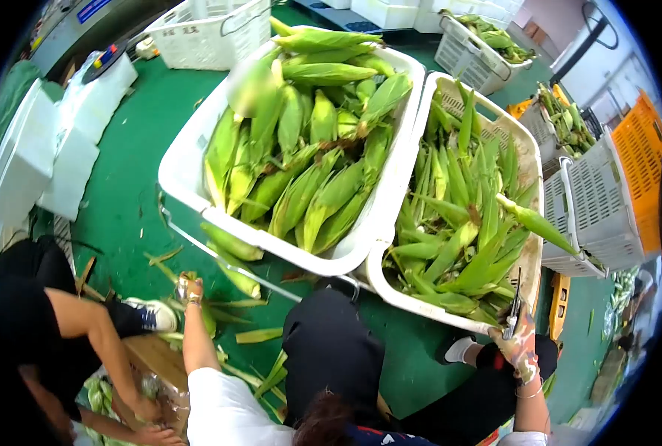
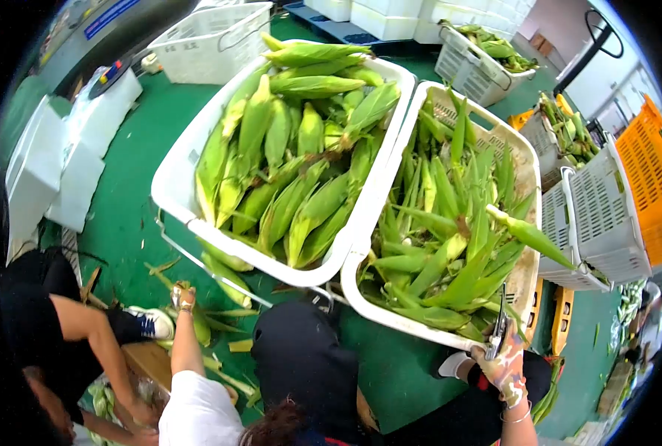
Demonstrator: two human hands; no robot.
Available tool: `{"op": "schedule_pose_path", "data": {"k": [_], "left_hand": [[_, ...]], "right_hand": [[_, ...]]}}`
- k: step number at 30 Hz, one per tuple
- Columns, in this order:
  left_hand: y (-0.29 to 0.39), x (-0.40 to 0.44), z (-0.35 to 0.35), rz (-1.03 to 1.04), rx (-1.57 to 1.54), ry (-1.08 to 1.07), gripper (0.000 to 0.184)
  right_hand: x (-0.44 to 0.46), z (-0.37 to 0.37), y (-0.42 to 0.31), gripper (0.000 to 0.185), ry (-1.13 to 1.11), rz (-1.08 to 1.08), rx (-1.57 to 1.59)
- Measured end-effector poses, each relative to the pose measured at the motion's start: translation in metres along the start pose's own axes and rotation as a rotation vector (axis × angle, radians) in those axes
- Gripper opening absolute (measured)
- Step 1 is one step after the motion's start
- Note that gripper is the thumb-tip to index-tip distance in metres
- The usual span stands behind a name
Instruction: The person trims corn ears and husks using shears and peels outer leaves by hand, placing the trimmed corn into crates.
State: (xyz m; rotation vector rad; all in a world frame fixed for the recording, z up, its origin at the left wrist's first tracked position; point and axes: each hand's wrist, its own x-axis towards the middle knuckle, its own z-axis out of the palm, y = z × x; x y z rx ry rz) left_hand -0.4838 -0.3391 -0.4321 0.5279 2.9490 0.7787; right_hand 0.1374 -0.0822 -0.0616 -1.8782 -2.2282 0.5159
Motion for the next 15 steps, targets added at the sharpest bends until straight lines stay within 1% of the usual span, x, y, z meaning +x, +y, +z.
{"op": "schedule_pose_path", "data": {"k": [1,2,3,4,5,7,8,10,11,12,13,14,15], "left_hand": [[0.01,0.024,0.01,-0.045,-0.034,0.055,0.035],[0.047,0.048,-0.004,-0.096,-0.066,0.11,0.031],[0.101,0.067,-0.026,0.11,-0.099,0.391,0.031],[0.146,0.072,-0.044,0.32,-0.133,0.671,0.033],[0.172,0.05,-0.051,0.133,-0.496,0.549,0.039],[0.191,0.03,-0.037,0.281,-0.6,0.578,0.049],[0.193,0.02,-0.031,0.221,-0.81,0.478,0.052],[0.181,0.006,-0.035,0.124,-0.353,0.427,0.056],[0.162,0.012,-0.032,0.314,0.022,0.558,0.06],[0.156,0.012,-0.048,0.317,0.025,0.57,0.06],[0.154,0.012,-0.066,0.31,-0.049,0.533,0.058],[0.152,0.017,-0.081,0.314,-0.117,0.486,0.056],[0.141,0.032,-0.092,0.363,-0.289,0.681,0.046]], "right_hand": [[0.003,-0.001,0.005,0.051,0.002,-0.026,-0.05],[0.006,-0.001,0.012,0.051,0.0,-0.056,-0.1],[0.008,0.002,0.018,0.051,0.032,-0.056,-0.089],[0.011,0.002,0.019,0.052,-0.001,-0.037,-0.074],[0.015,-0.002,0.019,0.054,-0.019,-0.034,-0.082],[0.026,0.008,0.014,0.057,-0.026,-0.018,-0.088],[0.03,0.007,0.012,0.058,-0.045,-0.004,-0.12],[0.038,0.008,0.005,0.057,-0.052,-0.096,-0.248],[0.045,0.004,-0.003,0.056,-0.115,-0.103,-0.159],[0.051,-0.003,-0.008,0.055,-0.165,-0.11,-0.063],[0.054,-0.007,-0.005,0.055,-0.152,-0.107,-0.048],[0.053,-0.009,0.0,0.05,-0.146,-0.124,-0.047],[0.049,-0.009,0.004,0.045,-0.147,-0.139,-0.043]]}}
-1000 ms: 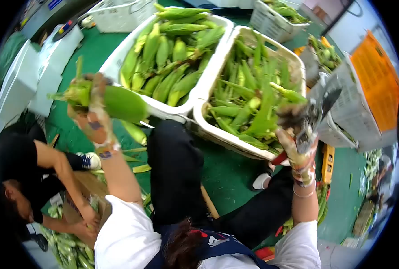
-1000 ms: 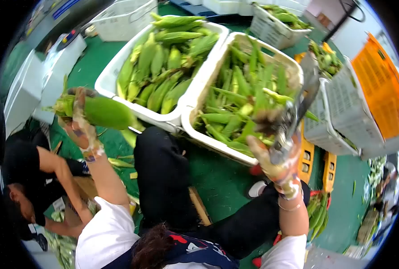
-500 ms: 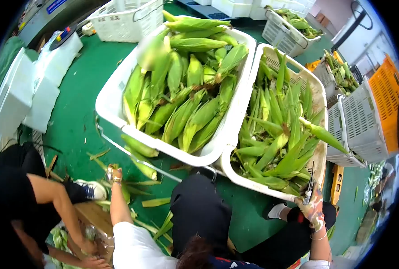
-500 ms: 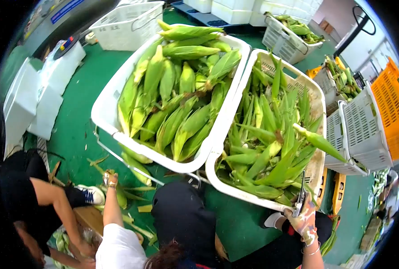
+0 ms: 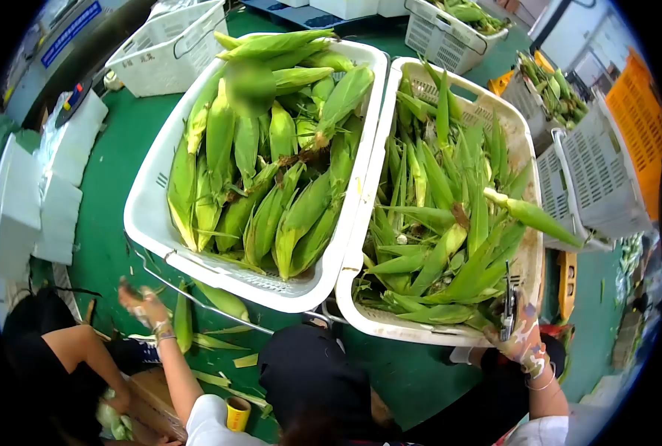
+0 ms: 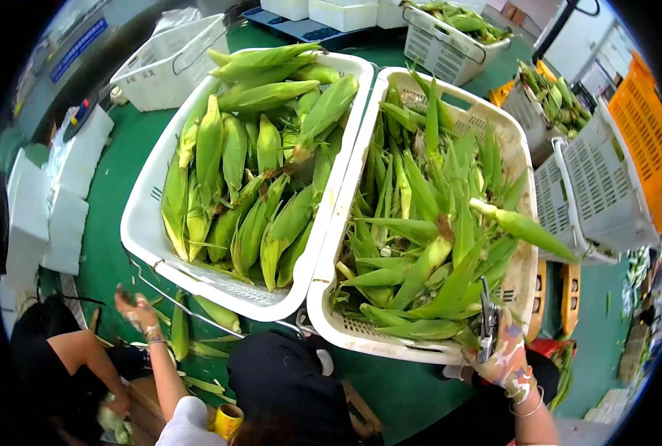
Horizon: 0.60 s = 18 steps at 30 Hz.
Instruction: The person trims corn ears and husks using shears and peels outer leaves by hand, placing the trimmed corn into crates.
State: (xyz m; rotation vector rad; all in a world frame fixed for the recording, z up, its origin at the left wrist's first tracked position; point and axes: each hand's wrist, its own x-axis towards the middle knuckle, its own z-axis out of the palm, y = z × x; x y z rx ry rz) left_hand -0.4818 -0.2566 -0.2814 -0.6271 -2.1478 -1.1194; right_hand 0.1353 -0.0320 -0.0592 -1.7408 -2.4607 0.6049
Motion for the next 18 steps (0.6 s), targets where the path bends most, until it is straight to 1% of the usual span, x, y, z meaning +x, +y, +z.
{"op": "schedule_pose_path", "data": {"k": [1,3,4,5,7,8,9,11,13,14,15,16,17,18], "left_hand": [[0.052,0.035,-0.016,0.055,0.197,-0.007,0.038],[0.084,0.074,0.007,0.126,-0.126,-0.035,0.031],[0.151,0.083,0.02,-0.084,-0.546,-0.252,0.036],[0.192,0.083,0.041,-0.006,-0.757,-0.379,0.033],[0.275,0.07,0.103,0.24,-0.518,-0.563,0.027],[0.306,0.066,0.143,0.323,-0.398,-0.755,0.025],[0.336,0.055,0.175,0.333,-0.458,-0.966,0.034],[0.368,0.012,0.253,0.527,-0.04,-0.843,0.042],[0.405,-0.004,0.269,0.358,0.096,-1.158,0.044],[0.414,-0.009,0.272,0.282,0.044,-1.175,0.041],[0.416,-0.012,0.264,0.239,-0.088,-1.039,0.039],[0.421,-0.008,0.26,0.114,-0.207,-1.055,0.04],[0.428,0.001,0.253,-0.009,-0.321,-1.066,0.042],[0.435,0.016,0.239,0.049,-0.379,-0.999,0.045]], "right_hand": [[0.001,0.001,0.0,0.036,0.046,-0.102,-0.089],[0.002,0.009,0.011,0.052,-0.009,-0.052,-0.005],[0.002,0.015,0.013,0.055,0.046,-0.078,0.032],[0.002,0.013,0.004,0.055,0.085,-0.067,0.093],[-0.004,0.014,0.003,0.055,0.058,-0.009,0.14],[-0.007,0.012,0.003,0.054,0.068,-0.047,0.152],[-0.012,0.013,0.009,0.055,0.024,-0.033,0.11],[-0.017,0.001,-0.003,0.055,0.015,-0.055,0.148],[-0.023,-0.004,-0.004,0.058,-0.037,-0.03,0.14],[-0.024,-0.007,-0.003,0.059,-0.027,-0.047,0.142],[-0.026,-0.009,-0.001,0.06,-0.021,-0.063,0.148],[-0.025,-0.008,0.004,0.057,0.027,-0.126,0.175],[-0.026,-0.017,0.0,0.057,-0.001,-0.089,0.22],[-0.027,-0.023,0.0,0.057,0.034,-0.115,0.223]]}}
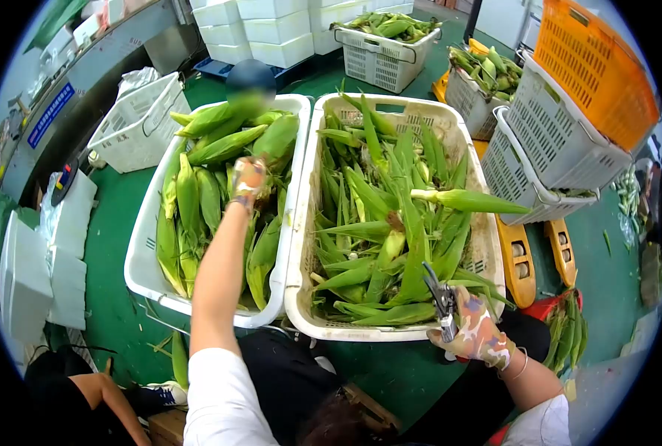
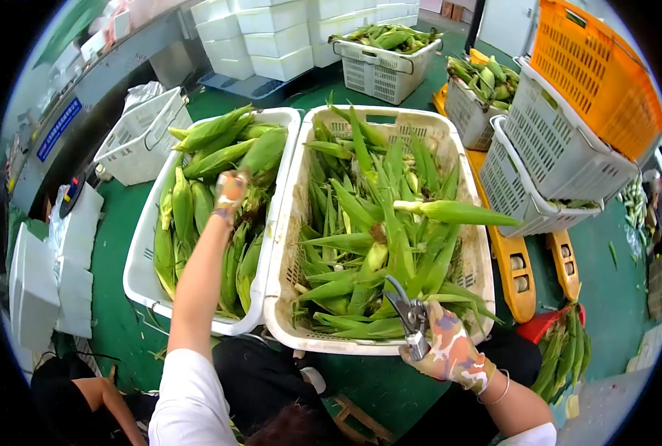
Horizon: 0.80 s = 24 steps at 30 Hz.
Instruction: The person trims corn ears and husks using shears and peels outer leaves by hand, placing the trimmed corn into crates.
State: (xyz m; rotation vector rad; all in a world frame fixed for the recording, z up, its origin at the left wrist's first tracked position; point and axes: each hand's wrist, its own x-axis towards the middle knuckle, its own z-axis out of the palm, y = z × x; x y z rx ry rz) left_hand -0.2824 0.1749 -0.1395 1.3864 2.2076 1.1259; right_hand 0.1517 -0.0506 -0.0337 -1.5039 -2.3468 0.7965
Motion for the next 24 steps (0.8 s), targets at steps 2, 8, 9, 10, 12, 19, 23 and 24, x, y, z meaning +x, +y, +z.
{"op": "schedule_pose_path", "data": {"k": [2,8,9,10,12,19,23,24], "left_hand": [[0.038,-0.01,-0.047,0.108,-0.058,0.069,0.051],[0.198,-0.121,-0.159,0.237,-0.158,-0.021,0.036],[0.216,-0.141,-0.17,0.298,-0.228,-0.124,0.035],[0.237,-0.166,-0.178,0.36,-0.258,-0.172,0.035],[0.271,-0.21,-0.181,0.367,-0.28,-0.303,0.034],[0.243,-0.238,-0.075,0.429,-0.763,-0.513,0.038],[0.21,-0.265,-0.016,0.415,-0.589,-0.708,0.07],[0.201,-0.269,0.0,0.392,-0.75,-0.798,0.075]], "right_hand": [[-0.003,-0.004,0.002,0.06,0.063,-0.055,0.066],[0.01,-0.01,0.001,0.064,0.324,-0.185,0.111],[0.018,-0.017,-0.01,0.062,0.383,-0.234,0.148],[0.026,-0.021,-0.022,0.054,0.406,-0.232,0.225],[0.046,-0.025,-0.034,0.069,0.534,-0.367,0.252],[0.037,-0.038,-0.019,0.062,0.511,-0.371,0.452],[0.027,-0.038,-0.001,0.06,0.119,-0.228,1.2],[0.035,-0.029,0.011,0.063,0.152,-0.235,1.046]]}}
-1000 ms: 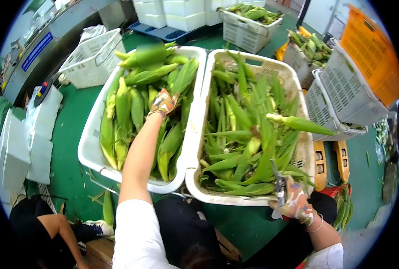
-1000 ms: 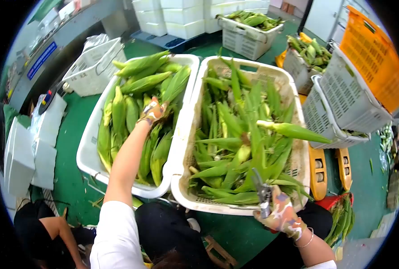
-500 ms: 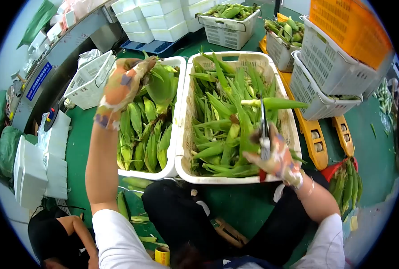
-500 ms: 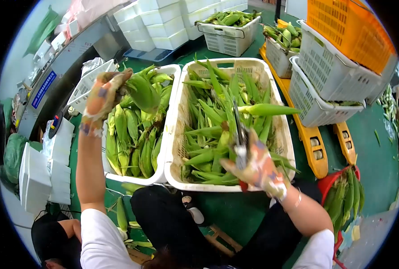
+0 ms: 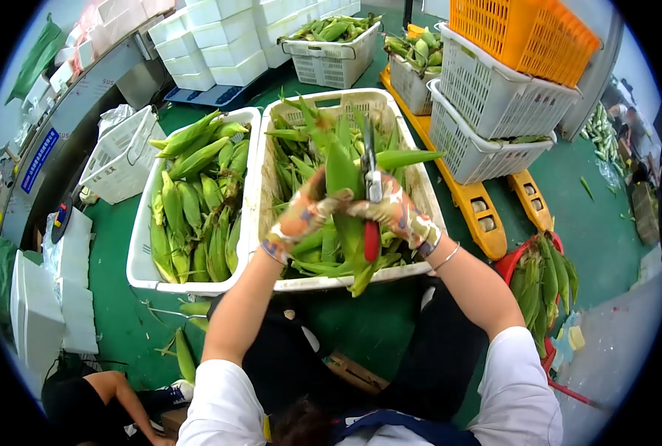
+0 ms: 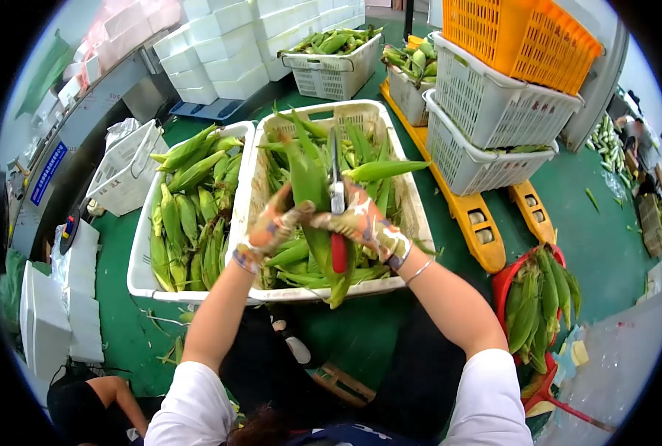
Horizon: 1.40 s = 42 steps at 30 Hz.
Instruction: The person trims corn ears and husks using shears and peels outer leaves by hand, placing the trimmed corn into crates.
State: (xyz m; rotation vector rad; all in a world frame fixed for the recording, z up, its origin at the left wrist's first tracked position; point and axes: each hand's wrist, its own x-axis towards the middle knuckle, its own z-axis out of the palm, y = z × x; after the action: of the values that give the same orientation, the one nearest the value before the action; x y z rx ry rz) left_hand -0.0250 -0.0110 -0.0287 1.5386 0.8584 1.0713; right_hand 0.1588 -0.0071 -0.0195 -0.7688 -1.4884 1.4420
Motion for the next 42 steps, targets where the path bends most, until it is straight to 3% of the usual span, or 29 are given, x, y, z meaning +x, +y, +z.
{"op": "schedule_pose_path", "data": {"k": [2,3,5,7,8,10,11,13,15,17,18,19,21,22,23,25,27,31,34,35,36,37,39,40,41,42], "left_hand": [[-0.024,0.004,0.01,0.109,-0.209,-0.084,0.079],[-0.031,0.012,0.014,0.282,0.001,-0.049,0.076],[-0.062,0.019,0.005,0.186,-0.045,0.027,0.066],[-0.051,0.021,0.009,0.109,-0.142,0.07,0.056],[-0.052,0.024,0.015,0.11,-0.073,0.127,0.057],[-0.052,0.022,0.025,0.03,0.13,0.169,0.059],[-0.027,0.015,0.033,-0.051,0.262,0.156,0.06],[-0.061,0.009,0.038,0.089,0.403,0.22,0.066],[-0.015,0.001,0.045,-0.04,0.553,0.235,0.072],[-0.015,-0.004,0.041,0.093,0.555,0.202,0.074],[-0.013,0.0,0.036,0.044,0.408,0.143,0.071],[-0.024,0.0,0.036,0.145,0.44,0.244,0.062],[-0.052,0.012,0.02,0.415,0.142,0.214,0.053],[-0.046,0.008,0.018,0.19,0.296,0.203,0.047],[-0.04,0.008,0.015,0.103,0.262,0.219,0.045],[-0.028,0.006,0.008,0.122,0.183,0.15,0.043],[-0.026,0.004,0.004,0.142,0.279,0.171,0.045],[0.001,-0.004,0.001,0.054,0.471,0.09,0.034],[-0.055,0.005,0.0,0.169,0.376,0.335,0.039],[-0.045,0.01,0.001,0.074,0.078,0.469,0.031],[-0.039,0.008,-0.007,0.011,0.138,0.472,0.031],[-0.036,0.004,-0.014,-0.056,0.201,0.477,0.031],[-0.043,-0.002,-0.016,-0.008,0.255,0.439,0.033],[-0.069,0.001,-0.024,-0.086,0.26,0.413,0.045],[-0.066,-0.002,-0.024,-0.086,0.26,0.407,0.045],[-0.058,-0.008,-0.02,-0.164,0.046,0.399,0.049]], "right_hand": [[0.001,-0.007,0.01,0.062,0.064,-0.087,-0.304],[-0.002,-0.008,-0.002,0.062,0.053,-0.071,-0.309],[-0.007,-0.013,-0.021,0.053,0.275,-0.077,-0.932],[0.004,-0.026,-0.015,0.047,0.372,-0.268,-0.767],[0.006,-0.024,-0.015,0.044,0.353,-0.282,-0.537],[0.016,-0.028,-0.015,0.041,0.267,-0.293,-0.45],[0.021,-0.027,-0.016,0.042,0.303,-0.277,-0.626],[0.03,-0.023,-0.017,0.045,0.481,-0.222,-1.011],[0.039,-0.029,-0.015,0.041,0.344,-0.304,-0.82],[0.042,-0.035,-0.002,0.037,0.254,-0.217,-0.622],[0.039,-0.03,-0.007,0.034,0.24,-0.114,-0.545],[0.038,-0.028,-0.002,0.032,0.235,-0.154,-0.449],[0.036,-0.023,0.001,0.031,0.196,-0.137,-0.345],[0.035,-0.02,0.001,0.028,0.179,-0.12,-0.375],[0.038,-0.018,0.006,0.026,0.174,-0.104,-0.389],[0.042,-0.014,0.014,0.024,0.156,-0.12,-0.395],[0.043,-0.014,0.016,0.024,0.12,-0.126,-0.396],[0.043,-0.007,0.02,0.022,0.062,-0.072,-0.339],[0.035,-0.005,0.021,0.019,0.103,-0.041,-0.259],[0.028,-0.004,0.022,0.019,0.113,-0.046,-0.188],[0.017,0.0,0.01,0.02,0.127,-0.029,-0.468],[0.011,0.005,0.015,0.023,0.207,-0.072,-0.353],[0.01,-0.002,0.017,0.028,0.112,-0.021,-0.128],[0.008,-0.003,0.018,0.028,0.12,-0.024,-0.125],[0.004,-0.003,0.018,0.029,0.128,0.027,-0.061],[0.001,-0.002,0.016,0.03,0.135,0.078,0.001]]}}
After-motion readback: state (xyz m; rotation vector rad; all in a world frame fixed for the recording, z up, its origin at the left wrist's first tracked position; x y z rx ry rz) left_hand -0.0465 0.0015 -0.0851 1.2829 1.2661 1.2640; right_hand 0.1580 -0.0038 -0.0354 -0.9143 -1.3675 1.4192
